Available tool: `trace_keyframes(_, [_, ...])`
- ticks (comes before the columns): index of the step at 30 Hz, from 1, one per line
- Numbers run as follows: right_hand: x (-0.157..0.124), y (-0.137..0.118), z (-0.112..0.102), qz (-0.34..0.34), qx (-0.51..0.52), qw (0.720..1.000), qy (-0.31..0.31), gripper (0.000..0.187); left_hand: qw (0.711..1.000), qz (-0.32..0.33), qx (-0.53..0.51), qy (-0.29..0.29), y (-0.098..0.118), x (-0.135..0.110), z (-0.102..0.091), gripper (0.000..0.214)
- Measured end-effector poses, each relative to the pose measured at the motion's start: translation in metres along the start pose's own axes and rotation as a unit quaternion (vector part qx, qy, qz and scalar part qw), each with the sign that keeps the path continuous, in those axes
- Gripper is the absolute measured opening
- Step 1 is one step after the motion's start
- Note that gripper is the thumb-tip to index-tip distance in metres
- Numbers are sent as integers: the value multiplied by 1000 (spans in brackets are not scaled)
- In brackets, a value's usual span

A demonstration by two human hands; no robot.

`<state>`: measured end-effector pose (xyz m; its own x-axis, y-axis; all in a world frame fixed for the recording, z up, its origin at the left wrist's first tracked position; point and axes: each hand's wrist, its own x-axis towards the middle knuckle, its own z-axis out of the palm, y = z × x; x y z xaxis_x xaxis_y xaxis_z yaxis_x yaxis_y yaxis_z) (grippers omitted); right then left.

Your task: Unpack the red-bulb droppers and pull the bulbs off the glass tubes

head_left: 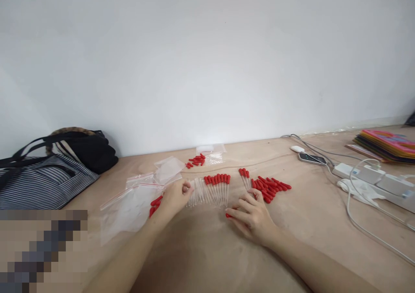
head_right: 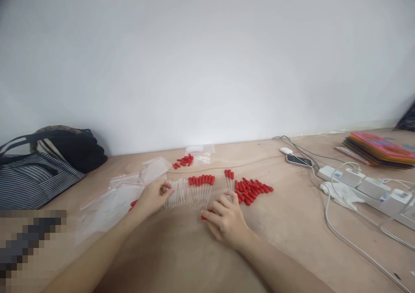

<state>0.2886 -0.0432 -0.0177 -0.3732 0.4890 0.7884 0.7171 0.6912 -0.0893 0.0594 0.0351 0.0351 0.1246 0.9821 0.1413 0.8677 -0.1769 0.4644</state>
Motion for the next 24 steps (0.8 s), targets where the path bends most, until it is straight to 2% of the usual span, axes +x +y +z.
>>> trace_keyframes(1, [0, -1, 1, 3, 6, 1000, -2, 13, 999, 39, -22, -15, 5, -12, 4, 10])
trace_keyframes(2, [0, -2, 2, 7, 15, 1000, -2, 11, 989, 114, -83, -36, 11, -25, 9, 13])
trace_keyframes(4, [0, -6, 5, 16, 30, 999, 4, 4, 968, 175, -170, -60, 19, -49, 20, 18])
trace_keyframes(8, [1, -14, 8, 7, 37, 999, 24, 9, 954, 165, -228, -102, 26, -78, 39, 12])
trace_keyframes(14, [3, -22, 9, -37, 46, 998, 22, 11, 953, 181, -221, -98, 28, -85, 43, 14])
trace_keyframes(17, [3, -23, 8, -52, 60, 997, 15, 9, 960, 199, -186, -61, 28, -86, 41, 17])
trace_keyframes(19, [2, -22, 7, -52, 60, 997, 1, 5, 968, 187, -166, -18, 21, -83, 36, 18])
trace_keyframes(21, [1, -19, 5, -42, 47, 998, -5, 8, 977, 149, -147, 50, 6, -78, 24, 15])
trace_keyframes(24, [-1, -14, 4, -26, 23, 999, -5, 12, 976, 85, -112, 168, -32, -69, 1, 17])
